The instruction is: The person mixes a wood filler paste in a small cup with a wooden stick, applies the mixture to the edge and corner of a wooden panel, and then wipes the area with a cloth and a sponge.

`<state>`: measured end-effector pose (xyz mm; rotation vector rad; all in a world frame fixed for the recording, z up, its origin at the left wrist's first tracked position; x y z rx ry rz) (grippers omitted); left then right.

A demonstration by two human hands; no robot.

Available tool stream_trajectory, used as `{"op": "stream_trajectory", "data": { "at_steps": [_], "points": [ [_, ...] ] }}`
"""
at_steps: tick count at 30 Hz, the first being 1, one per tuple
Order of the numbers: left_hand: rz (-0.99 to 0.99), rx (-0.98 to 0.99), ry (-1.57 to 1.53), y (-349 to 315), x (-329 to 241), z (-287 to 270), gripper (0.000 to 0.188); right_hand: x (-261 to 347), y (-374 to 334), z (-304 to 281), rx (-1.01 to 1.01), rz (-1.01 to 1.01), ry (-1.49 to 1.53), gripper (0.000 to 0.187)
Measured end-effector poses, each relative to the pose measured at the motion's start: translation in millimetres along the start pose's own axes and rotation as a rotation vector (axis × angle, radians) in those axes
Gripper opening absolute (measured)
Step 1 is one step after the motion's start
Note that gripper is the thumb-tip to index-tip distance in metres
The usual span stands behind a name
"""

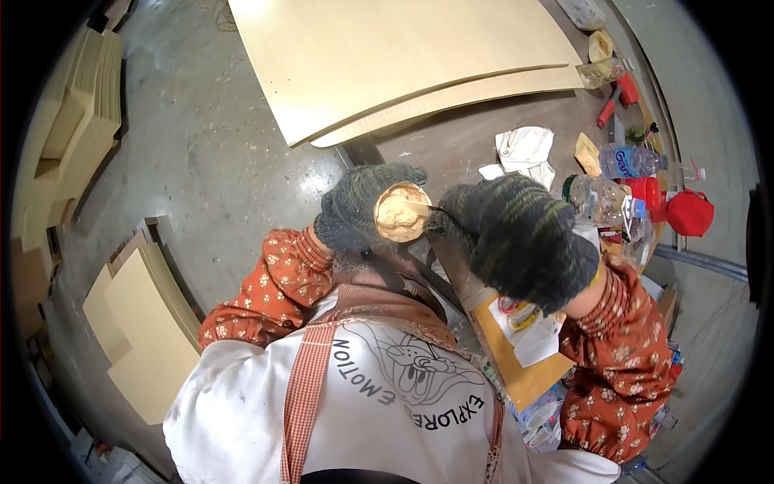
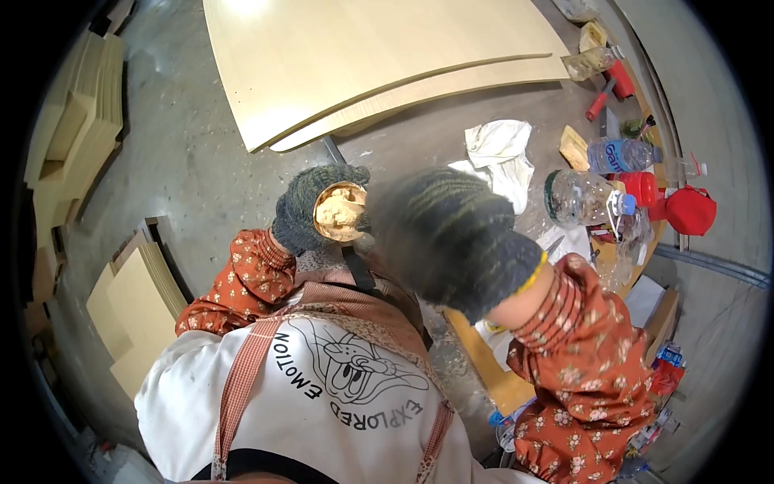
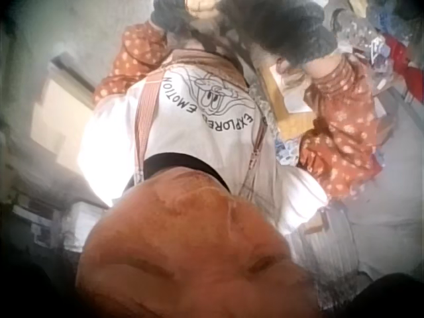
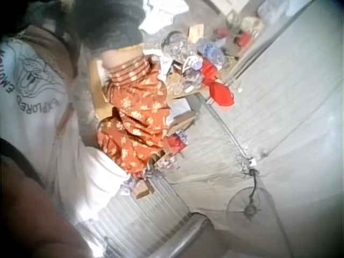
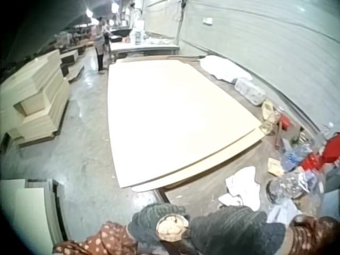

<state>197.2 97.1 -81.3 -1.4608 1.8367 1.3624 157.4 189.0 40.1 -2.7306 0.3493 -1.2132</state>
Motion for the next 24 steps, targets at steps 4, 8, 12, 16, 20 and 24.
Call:
{"op": "stream_trajectory", "data": {
  "at_steps": [4, 8, 12, 16, 20, 24],
  "points": [
    [0.036, -0.009, 0.117, -3.0, -10.5, -3.8, 0.068, 12.6, -12.9, 7.1, -0.025, -0.148, -0.203, 0.03],
    [0.068, 0.008, 0.018, -4.7, -0.8, 3.3, 0.075, 12.1, -22.9, 27.4, 0.031, -0.234, -0.931, 0.026],
    [0.055, 0.054, 0.061, -5.6, -4.1, 4.3, 0.076, -2.1, -16.2, 24.7, -0.066, -0.41, -0.412, 0.024],
    [0.065, 0.113, 0.221, -14.8, 2.9, 12.8, 0.075, -1.0, 4.4, 34.4, 0.123, -0.388, -0.712, 0.018],
    [0.032, 0.025, 0.108, -18.9, 4.9, 4.0, 0.066, -11.5, 16.8, 30.3, 0.149, -0.28, -0.339, 0.013],
    [-0.066, -0.051, -0.309, -31.0, 39.4, 18.5, 0.055, -8.9, 16.6, 29.1, 0.187, -0.35, -0.357, 0.015]
  ]
}}
Point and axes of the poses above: each hand's wrist, its own y-axis towards the middle knuckle, its own z-axis out of the palm, x = y × z, the point moved 7 cm from there along y, towards the middle knuckle, and after that the axes turned 11 degrees about y, right-handed, at the moved point
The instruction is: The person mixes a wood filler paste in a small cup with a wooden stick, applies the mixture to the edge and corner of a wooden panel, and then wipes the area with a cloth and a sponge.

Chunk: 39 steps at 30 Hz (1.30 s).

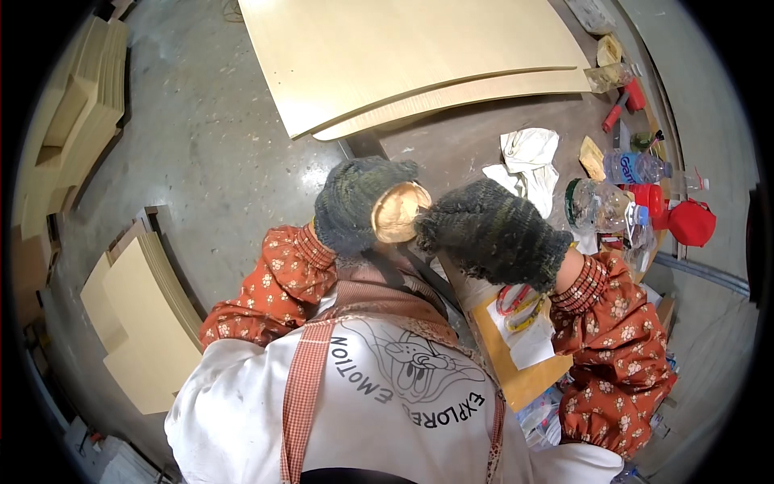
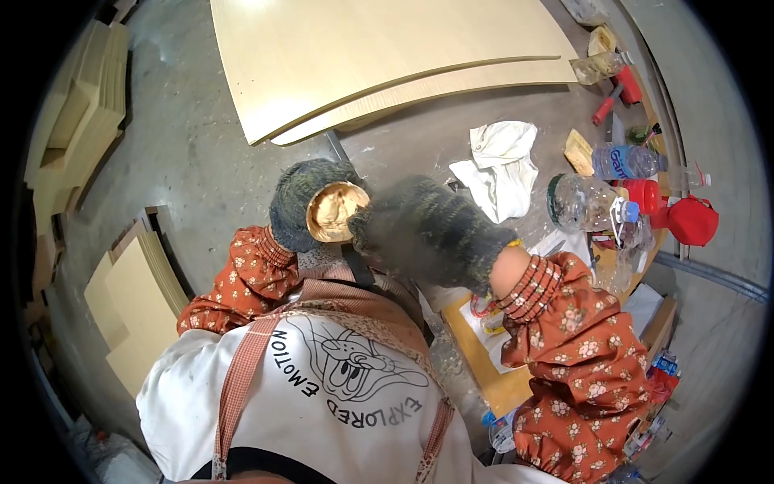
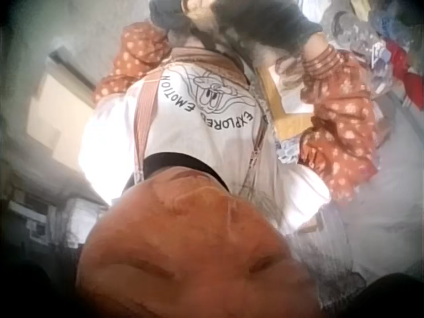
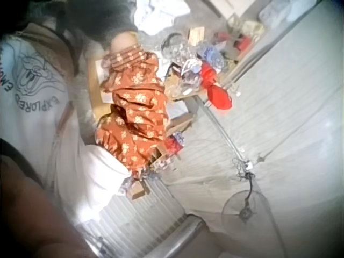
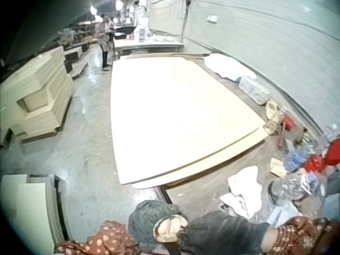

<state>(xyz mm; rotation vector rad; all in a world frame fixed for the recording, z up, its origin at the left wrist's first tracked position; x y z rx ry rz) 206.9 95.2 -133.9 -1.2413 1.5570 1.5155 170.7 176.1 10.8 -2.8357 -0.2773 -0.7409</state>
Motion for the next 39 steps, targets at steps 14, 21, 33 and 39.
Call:
{"op": "stream_trajectory", "data": {
  "at_steps": [14, 21, 33, 39],
  "points": [
    [-0.133, -0.17, 0.282, 10.6, -31.6, -6.2, 0.064, 11.8, -32.5, -16.0, -0.299, 0.092, -0.068, 0.022],
    [-0.083, -0.098, 0.339, 19.6, -48.3, -9.3, 0.065, 22.7, -20.7, 14.2, -0.095, 0.207, -0.502, 0.006],
    [-0.154, -0.026, -0.034, 12.3, -4.1, -6.6, 0.048, 31.5, -29.7, -24.3, -0.27, 0.106, 0.058, 0.014],
    [-0.194, -0.006, -0.328, 9.4, -1.8, -3.4, 0.045, 18.8, -29.2, -33.2, -0.258, 0.245, 0.266, 0.025]
  ]
}}
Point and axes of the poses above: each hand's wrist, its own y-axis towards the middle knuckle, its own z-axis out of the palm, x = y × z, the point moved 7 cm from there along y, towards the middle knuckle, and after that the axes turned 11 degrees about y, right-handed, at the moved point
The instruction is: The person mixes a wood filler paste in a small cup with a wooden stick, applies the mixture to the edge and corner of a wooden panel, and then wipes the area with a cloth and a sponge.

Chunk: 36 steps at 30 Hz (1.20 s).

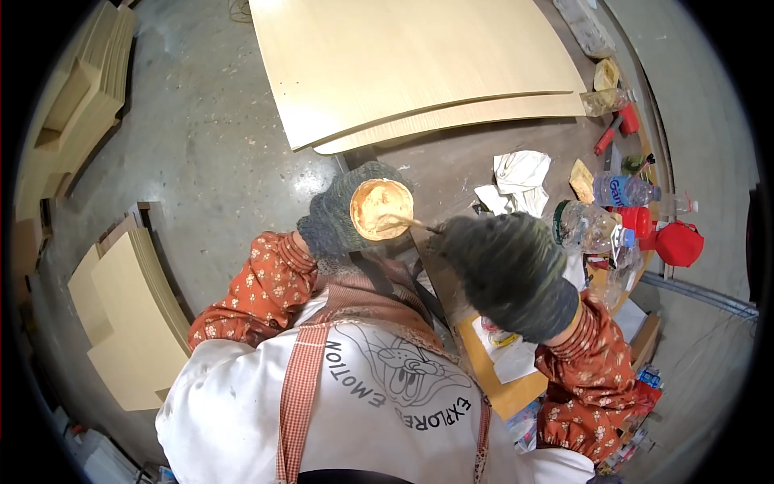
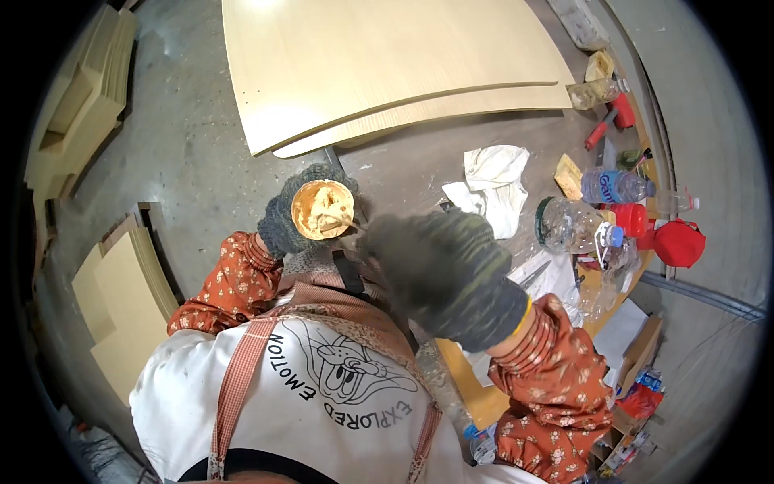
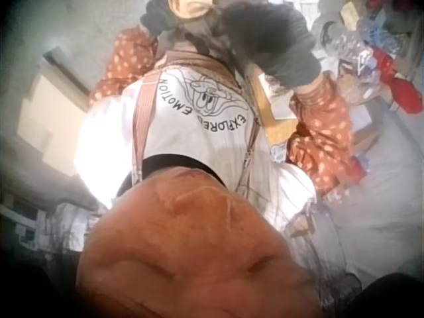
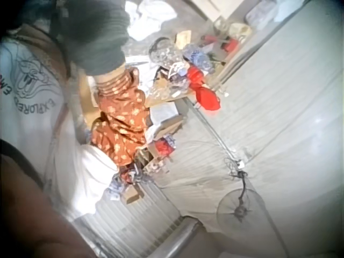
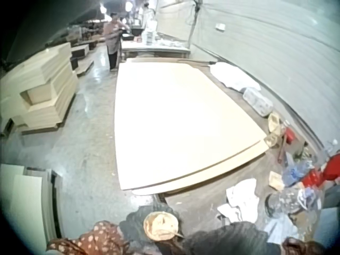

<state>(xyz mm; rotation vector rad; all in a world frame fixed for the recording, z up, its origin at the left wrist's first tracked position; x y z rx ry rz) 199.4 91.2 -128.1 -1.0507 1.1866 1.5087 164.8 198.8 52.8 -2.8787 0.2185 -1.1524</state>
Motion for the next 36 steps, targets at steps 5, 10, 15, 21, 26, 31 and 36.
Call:
{"op": "stream_trajectory", "data": {
  "at_steps": [5, 10, 15, 21, 26, 31, 36],
  "points": [
    [0.185, -0.001, 0.06, 3.4, -17.3, 6.2, 0.045, -2.2, 9.8, 12.6, -0.008, -0.053, -0.205, 0.032],
    [0.222, 0.263, 0.179, 16.9, -12.3, 14.5, 0.043, -29.3, 3.5, 21.5, 0.042, 0.096, -0.033, 0.029],
    [0.193, -0.07, 0.388, 3.9, -18.2, -1.6, 0.042, -33.4, -9.9, 8.0, -0.028, 0.04, 0.043, 0.032],
    [-0.003, -0.165, 0.297, -0.9, -16.3, -9.1, 0.044, -25.0, -14.8, -15.9, -0.08, 0.153, 0.11, 0.025],
    [0.135, -0.113, 0.221, 4.9, -18.6, 3.5, 0.044, 1.1, 4.8, -5.6, -0.168, 0.058, 0.001, 0.012],
    [0.117, -0.15, 0.321, 13.1, -18.4, 0.4, 0.043, -8.4, -1.9, 30.5, 0.019, 0.003, -0.272, 0.012],
    [0.065, -0.167, 0.206, 10.7, -18.7, -4.7, 0.046, 0.6, -14.6, 17.6, 0.065, -0.074, -0.13, 0.018]
  ]
}}
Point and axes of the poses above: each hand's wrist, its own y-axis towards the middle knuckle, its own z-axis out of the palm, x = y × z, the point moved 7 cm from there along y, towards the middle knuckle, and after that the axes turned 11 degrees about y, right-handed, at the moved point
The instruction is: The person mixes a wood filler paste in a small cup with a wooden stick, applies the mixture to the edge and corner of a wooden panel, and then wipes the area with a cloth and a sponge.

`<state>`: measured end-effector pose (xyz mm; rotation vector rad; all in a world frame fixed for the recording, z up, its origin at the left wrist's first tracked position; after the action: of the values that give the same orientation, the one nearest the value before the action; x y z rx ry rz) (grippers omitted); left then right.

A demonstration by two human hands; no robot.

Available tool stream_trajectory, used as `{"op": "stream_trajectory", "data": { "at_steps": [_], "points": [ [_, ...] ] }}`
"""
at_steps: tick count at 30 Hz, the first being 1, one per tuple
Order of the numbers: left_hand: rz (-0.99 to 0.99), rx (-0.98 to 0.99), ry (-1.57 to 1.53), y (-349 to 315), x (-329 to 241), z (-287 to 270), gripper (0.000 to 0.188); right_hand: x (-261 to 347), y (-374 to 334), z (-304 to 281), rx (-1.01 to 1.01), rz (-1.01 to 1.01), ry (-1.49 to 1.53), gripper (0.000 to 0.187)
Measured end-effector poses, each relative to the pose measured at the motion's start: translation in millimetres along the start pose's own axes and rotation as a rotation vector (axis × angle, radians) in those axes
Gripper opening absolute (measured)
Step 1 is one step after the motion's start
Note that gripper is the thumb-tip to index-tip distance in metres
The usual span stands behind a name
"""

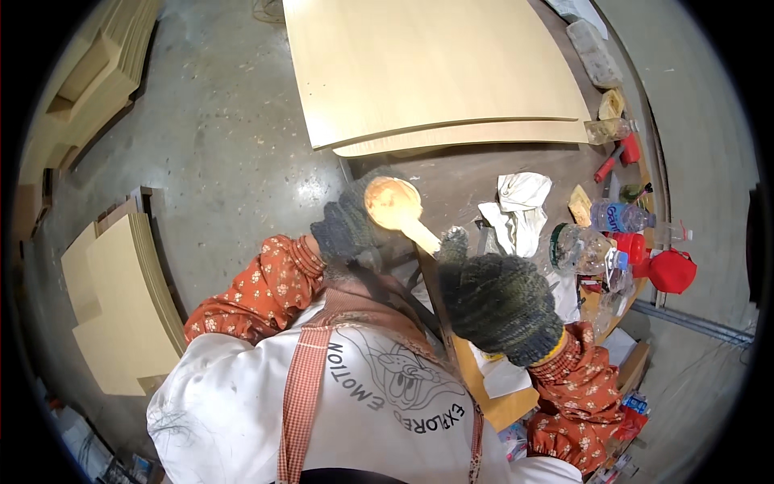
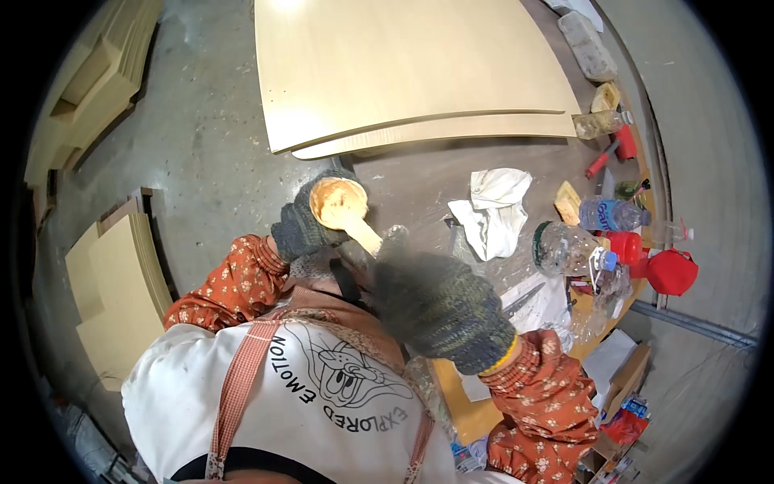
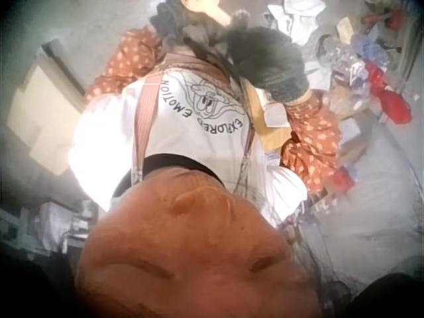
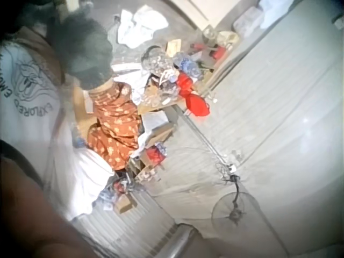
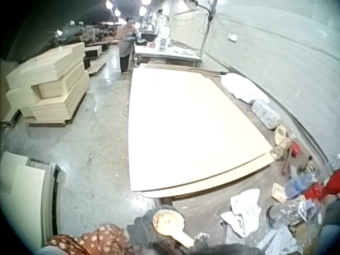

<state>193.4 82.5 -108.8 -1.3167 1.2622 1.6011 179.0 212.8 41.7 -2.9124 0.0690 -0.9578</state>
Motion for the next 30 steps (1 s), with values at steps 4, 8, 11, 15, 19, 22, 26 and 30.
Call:
{"op": "stream_trajectory", "data": {
  "at_steps": [4, 8, 11, 15, 19, 22, 26, 30],
  "points": [
    [0.022, -0.032, 0.161, 0.0, -0.1, -4.7, 0.048, 5.8, -14.9, -14.1, -0.041, -0.105, -0.264, 0.017],
    [0.007, 0.092, -0.107, -1.0, 28.4, 0.6, 0.049, 13.6, 12.4, -36.8, -0.019, 0.154, -0.36, 0.015],
    [0.078, 0.066, 0.052, 1.1, 5.6, -1.4, 0.048, -4.6, 22.0, -31.8, 0.132, 0.221, -0.404, 0.029],
    [0.331, -0.019, 0.368, 3.6, -36.0, -6.7, 0.047, -22.4, 17.5, -31.9, 0.077, 0.34, -0.229, 0.035],
    [0.249, -0.067, 0.385, 1.1, -28.5, -9.6, 0.045, -33.5, 20.6, -6.9, 0.238, 0.306, -0.268, 0.036],
    [0.262, -0.175, 0.472, -4.9, -27.1, -13.9, 0.045, -34.0, 23.1, 6.8, 0.289, 0.239, -0.254, 0.037],
    [0.336, -0.161, 0.661, -7.6, -28.1, -16.0, 0.049, -23.3, 18.9, 16.3, 0.071, 0.012, -0.148, 0.038],
    [0.383, -0.091, 0.617, -8.8, -16.7, -13.3, 0.049, -16.2, 17.8, 16.7, -0.023, 0.008, -0.116, 0.032]
  ]
}}
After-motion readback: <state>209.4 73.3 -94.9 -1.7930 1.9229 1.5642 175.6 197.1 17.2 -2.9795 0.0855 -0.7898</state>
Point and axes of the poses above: each hand's wrist, its own y-axis towards the middle knuckle, its own z-axis out of the palm, x = y × z, the point moved 7 cm from there along y, towards the middle knuckle, and after that the axes turned 11 degrees about y, right-handed, at the moved point
